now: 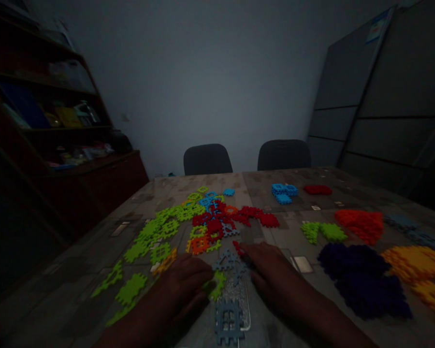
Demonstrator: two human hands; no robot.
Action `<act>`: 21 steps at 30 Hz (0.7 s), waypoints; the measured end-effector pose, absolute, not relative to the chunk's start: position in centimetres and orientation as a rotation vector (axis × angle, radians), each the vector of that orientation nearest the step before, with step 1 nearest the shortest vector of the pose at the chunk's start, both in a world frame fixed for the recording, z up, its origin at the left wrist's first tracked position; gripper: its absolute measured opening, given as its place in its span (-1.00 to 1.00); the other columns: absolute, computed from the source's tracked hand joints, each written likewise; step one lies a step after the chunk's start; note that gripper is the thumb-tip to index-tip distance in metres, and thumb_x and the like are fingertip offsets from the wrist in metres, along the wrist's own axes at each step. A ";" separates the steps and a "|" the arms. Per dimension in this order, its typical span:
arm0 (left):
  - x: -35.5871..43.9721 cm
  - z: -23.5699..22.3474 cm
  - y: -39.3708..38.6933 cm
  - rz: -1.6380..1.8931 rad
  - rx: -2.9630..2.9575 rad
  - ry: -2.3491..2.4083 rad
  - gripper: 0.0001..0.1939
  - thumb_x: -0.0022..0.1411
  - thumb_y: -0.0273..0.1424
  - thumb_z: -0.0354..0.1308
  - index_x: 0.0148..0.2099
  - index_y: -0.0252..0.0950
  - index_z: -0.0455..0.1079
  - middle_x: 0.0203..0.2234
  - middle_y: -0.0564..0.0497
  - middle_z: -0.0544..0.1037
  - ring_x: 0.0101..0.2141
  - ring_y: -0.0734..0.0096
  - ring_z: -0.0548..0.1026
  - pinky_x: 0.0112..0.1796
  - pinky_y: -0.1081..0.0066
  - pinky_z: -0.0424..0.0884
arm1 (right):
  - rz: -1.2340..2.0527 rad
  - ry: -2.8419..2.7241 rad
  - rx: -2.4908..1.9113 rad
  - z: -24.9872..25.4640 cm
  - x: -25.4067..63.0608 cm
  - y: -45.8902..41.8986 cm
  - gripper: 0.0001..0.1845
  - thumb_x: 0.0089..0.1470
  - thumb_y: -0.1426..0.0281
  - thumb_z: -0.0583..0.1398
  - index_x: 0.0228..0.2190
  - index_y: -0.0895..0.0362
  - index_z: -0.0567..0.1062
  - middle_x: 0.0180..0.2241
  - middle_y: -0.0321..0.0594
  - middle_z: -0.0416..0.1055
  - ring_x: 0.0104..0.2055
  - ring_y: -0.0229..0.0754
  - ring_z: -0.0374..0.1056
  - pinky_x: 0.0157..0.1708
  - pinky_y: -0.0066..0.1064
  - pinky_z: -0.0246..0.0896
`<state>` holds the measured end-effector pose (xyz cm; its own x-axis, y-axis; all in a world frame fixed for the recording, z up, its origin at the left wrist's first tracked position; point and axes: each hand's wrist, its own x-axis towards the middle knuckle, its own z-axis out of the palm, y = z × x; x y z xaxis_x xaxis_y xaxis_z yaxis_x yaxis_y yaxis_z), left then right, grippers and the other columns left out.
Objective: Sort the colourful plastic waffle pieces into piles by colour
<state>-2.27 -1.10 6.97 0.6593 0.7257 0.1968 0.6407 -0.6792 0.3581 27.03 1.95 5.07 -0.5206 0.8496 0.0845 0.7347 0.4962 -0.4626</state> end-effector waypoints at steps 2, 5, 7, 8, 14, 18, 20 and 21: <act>-1.9 7.0 -1.7 0.451 2.576 1.048 -0.77 0.41 -0.50 0.18 0.07 -0.18 0.42 -0.02 -0.02 0.57 0.01 0.17 0.50 0.25 0.02 0.24 | 0.416 -2.411 -1.413 4.9 28.4 3.4 -0.44 0.31 0.35 0.04 0.27 0.15 0.44 0.11 0.11 0.53 0.11 0.14 0.44 0.14 0.02 0.29; -1.6 6.2 -2.2 0.374 2.563 0.972 -0.50 0.36 -0.36 0.34 0.27 -0.11 0.29 0.17 -0.04 0.50 0.17 0.08 0.44 0.35 -0.12 0.05 | 0.418 -2.405 -1.483 5.1 29.5 4.0 -0.45 0.29 0.33 0.06 0.25 0.15 0.47 0.04 0.12 0.58 0.02 0.15 0.49 0.05 0.00 0.35; -1.4 5.2 -2.0 0.342 2.599 0.906 -0.33 0.34 -0.19 0.38 0.36 -0.08 0.17 0.24 -0.08 0.45 0.22 0.00 0.41 0.35 -0.18 0.03 | 0.514 -2.450 -1.462 5.4 29.4 3.3 -0.39 0.19 0.36 0.17 0.27 0.08 0.45 0.07 0.05 0.57 0.06 0.14 0.48 0.07 -0.03 0.34; -1.3 4.5 -1.9 0.332 2.624 0.874 -0.29 0.35 -0.11 0.36 0.38 -0.08 0.14 0.25 -0.09 0.45 0.21 -0.01 0.41 0.35 -0.18 0.05 | 0.559 -2.467 -1.448 5.6 29.2 2.9 -0.34 0.13 0.39 0.21 0.28 0.04 0.44 0.11 0.02 0.54 0.11 0.15 0.45 0.11 -0.03 0.31; -0.6 1.7 -1.2 0.319 2.765 0.807 -0.41 0.44 0.05 0.16 0.32 -0.15 0.19 0.03 -0.10 0.56 -0.02 0.04 0.53 0.25 -0.12 0.20 | 0.668 -2.467 -1.502 6.2 28.1 1.1 -0.18 0.05 0.45 0.25 0.35 -0.01 0.34 0.28 0.00 0.41 0.28 0.17 0.33 0.24 0.01 0.20; -0.4 1.8 -1.3 0.305 2.818 0.806 -0.43 0.46 0.08 0.09 0.28 -0.18 0.23 -0.07 -0.11 0.56 -0.10 0.05 0.52 0.16 -0.08 0.29 | 0.712 -2.479 -1.562 6.4 29.1 1.9 -0.22 0.05 0.42 0.26 0.32 0.00 0.38 0.20 0.02 0.50 0.18 0.21 0.43 0.15 0.01 0.31; -0.5 2.1 -1.3 0.270 2.812 0.809 -0.44 0.47 0.09 0.07 0.28 -0.18 0.23 -0.07 -0.11 0.55 -0.10 0.04 0.51 0.14 -0.07 0.30 | 0.705 -2.480 -1.481 6.3 29.8 2.5 -0.39 0.11 0.41 0.23 0.21 -0.02 0.49 0.14 -0.02 0.55 0.11 0.16 0.48 0.09 -0.05 0.35; -0.5 2.2 -1.3 0.251 2.807 0.813 -0.44 0.47 0.09 0.07 0.28 -0.17 0.22 -0.06 -0.11 0.55 -0.10 0.05 0.51 0.15 -0.07 0.29 | 0.703 -2.473 -1.417 6.3 30.1 2.8 -0.49 0.16 0.39 0.20 0.14 -0.03 0.54 0.10 -0.05 0.58 0.08 0.13 0.50 0.07 -0.09 0.37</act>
